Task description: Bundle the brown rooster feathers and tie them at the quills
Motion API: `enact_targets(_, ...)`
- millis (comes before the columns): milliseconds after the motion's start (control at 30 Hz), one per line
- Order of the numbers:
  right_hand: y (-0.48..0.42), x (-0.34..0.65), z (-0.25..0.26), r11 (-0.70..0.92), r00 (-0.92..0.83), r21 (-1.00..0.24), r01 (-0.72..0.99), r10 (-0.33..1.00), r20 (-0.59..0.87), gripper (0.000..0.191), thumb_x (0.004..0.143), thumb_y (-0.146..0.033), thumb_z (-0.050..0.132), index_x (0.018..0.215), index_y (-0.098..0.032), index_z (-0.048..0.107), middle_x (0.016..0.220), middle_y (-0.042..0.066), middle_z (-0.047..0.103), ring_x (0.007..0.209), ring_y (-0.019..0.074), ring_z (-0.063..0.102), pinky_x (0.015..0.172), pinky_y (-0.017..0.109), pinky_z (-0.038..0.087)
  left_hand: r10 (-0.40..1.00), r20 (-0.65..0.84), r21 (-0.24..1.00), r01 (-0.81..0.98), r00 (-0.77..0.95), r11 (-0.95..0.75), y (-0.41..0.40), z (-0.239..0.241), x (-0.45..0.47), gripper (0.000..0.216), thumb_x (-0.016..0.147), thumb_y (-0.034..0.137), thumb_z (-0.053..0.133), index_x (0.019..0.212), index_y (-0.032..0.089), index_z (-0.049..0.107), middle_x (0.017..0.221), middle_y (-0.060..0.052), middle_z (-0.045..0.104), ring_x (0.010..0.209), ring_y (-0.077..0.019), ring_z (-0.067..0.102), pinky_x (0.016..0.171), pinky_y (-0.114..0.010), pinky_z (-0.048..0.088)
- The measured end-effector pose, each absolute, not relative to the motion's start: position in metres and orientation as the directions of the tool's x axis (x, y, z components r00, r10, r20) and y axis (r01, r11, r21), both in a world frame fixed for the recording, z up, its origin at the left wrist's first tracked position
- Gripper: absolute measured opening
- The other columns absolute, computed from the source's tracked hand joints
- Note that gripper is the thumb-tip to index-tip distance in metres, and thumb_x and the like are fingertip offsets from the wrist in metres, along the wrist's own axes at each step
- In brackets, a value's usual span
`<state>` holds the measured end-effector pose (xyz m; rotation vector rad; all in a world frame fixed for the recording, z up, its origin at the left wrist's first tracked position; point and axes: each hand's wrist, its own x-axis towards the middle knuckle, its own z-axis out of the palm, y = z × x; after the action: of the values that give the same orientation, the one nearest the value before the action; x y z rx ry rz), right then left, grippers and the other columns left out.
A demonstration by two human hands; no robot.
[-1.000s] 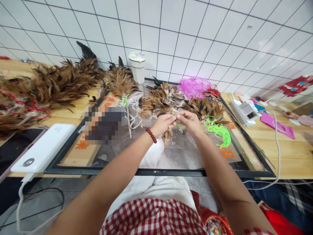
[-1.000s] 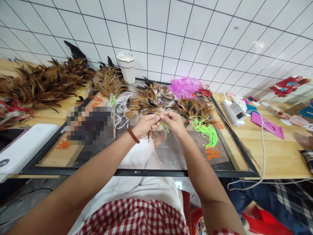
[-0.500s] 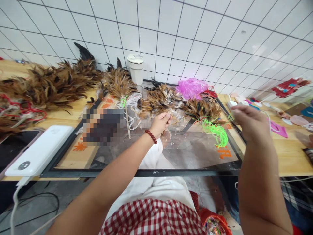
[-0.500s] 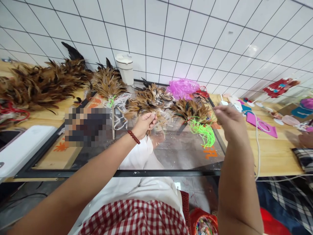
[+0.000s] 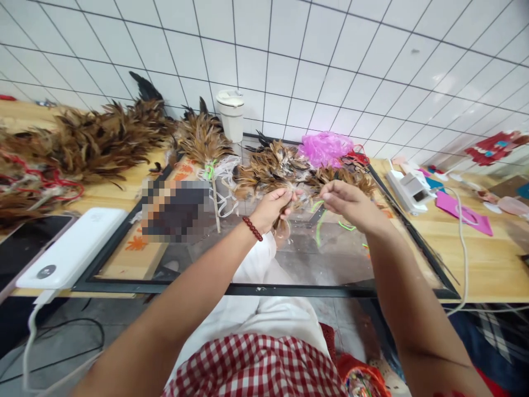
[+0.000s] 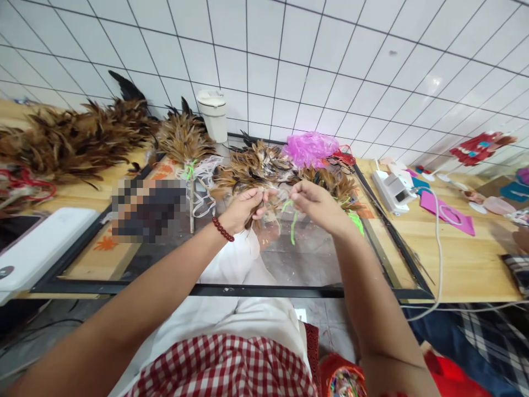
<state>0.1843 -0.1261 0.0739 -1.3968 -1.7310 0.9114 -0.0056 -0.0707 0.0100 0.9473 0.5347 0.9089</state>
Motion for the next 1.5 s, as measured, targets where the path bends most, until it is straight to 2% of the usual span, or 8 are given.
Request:
enact_targets(167,-0.098,0.151,0.056,0.291,-0.218,-0.712,0.639,0.956,0.195,0.015,0.083,-0.029,0.048,0.089,-0.018,0.056,0.067,-0.001,0.057,0.062,0.0121,0.048,0.059,0.024,0.037,0.820,-0.017,0.954,-0.236,0.573,0.185,-0.073,0.008,-0.002,0.026,0.079,0.033,0.065,0.065,0.013,0.057,0.051,0.003,0.047,0.043,-0.0047,0.043,0.040,-0.015,0.029)
enact_targets(467,-0.086,0.177,0.024,0.199,-0.105,-0.652,0.732,0.978,0.180,0.025,0.081,-0.037,0.052,0.079,-0.017,0.068,0.066,0.000,0.060,0.061,0.0130,0.051,0.061,0.025,0.038,0.991,-0.067,0.933,-0.345,0.112,0.102,-0.052,0.005,-0.009,0.024,0.083,0.029,0.059,0.064,0.014,0.055,0.054,0.004,0.046,0.042,-0.0026,0.035,0.041,-0.015,0.024)
enact_targets(667,-0.093,0.163,0.021,0.312,-0.215,-0.273,0.910,0.918,0.334,0.024,0.087,-0.026,0.047,0.091,-0.020,0.070,0.085,0.006,0.067,0.077,0.0178,0.058,0.069,0.027,0.038,0.975,0.077,0.980,-0.198,0.210,-0.034,-0.058,0.001,-0.006,0.016,0.081,0.026,0.060,0.070,0.014,0.060,0.067,0.001,0.057,0.043,-0.0029,0.040,0.041,-0.017,0.028)
enact_targets(800,-0.097,0.154,0.020,0.384,-0.289,-0.188,0.904,0.872,0.394,0.025,0.090,-0.026,0.045,0.092,-0.020,0.069,0.080,0.007,0.064,0.075,0.0173,0.056,0.069,0.027,0.037,0.911,0.024,0.990,-0.134,0.412,0.035,-0.065,-0.002,-0.003,0.022,0.084,0.029,0.055,0.067,0.014,0.057,0.054,0.003,0.051,0.041,-0.0041,0.042,0.040,-0.017,0.027)
enact_targets(967,-0.093,0.155,0.012,0.439,-0.227,-0.465,0.769,0.867,0.443,0.021,0.087,-0.025,0.052,0.098,-0.017,0.068,0.078,0.004,0.061,0.071,0.0153,0.055,0.068,0.028,0.040,0.907,-0.047,0.987,-0.118,0.418,0.106,-0.066,-0.003,-0.001,0.025,0.085,0.025,0.054,0.063,0.013,0.054,0.052,0.004,0.045,0.040,-0.0019,0.034,0.040,-0.015,0.023)
enact_targets(1133,-0.090,0.157,0.010,0.343,-0.257,-0.898,0.275,0.927,0.275,0.044,0.083,-0.035,0.060,0.125,-0.021,0.057,0.075,0.000,0.062,0.070,0.0135,0.059,0.069,0.028,0.047,0.849,-0.094,0.954,-0.196,0.521,0.226,-0.068,0.004,-0.004,0.028,0.082,0.030,0.061,0.062,0.012,0.053,0.053,0.004,0.044,0.039,-0.0011,0.031,0.038,-0.015,0.020)
enact_targets(1367,-0.090,0.153,0.009,0.273,-0.133,-0.961,0.049,0.955,0.264,0.023,0.071,-0.037,0.074,0.087,-0.020,0.073,0.072,0.000,0.067,0.072,0.0132,0.061,0.073,0.029,0.050,0.753,-0.122,0.899,-0.249,0.646,0.359,-0.072,0.010,-0.006,0.027,0.080,0.032,0.066,0.067,0.010,0.055,0.053,0.004,0.045,0.039,-0.0009,0.033,0.037,-0.014,0.018)
enact_targets(1500,-0.089,0.151,0.006,0.247,-0.066,-0.967,-0.057,0.966,0.251,0.028,0.076,-0.039,0.069,0.097,-0.020,0.072,0.069,-0.001,0.064,0.064,0.0099,0.057,0.065,0.025,0.048,0.790,-0.110,0.885,-0.302,0.603,0.353,-0.072,0.011,-0.005,0.028,0.080,0.034,0.065,0.067,0.011,0.054,0.052,0.004,0.044,0.038,-0.0006,0.031,0.038,-0.014,0.016)
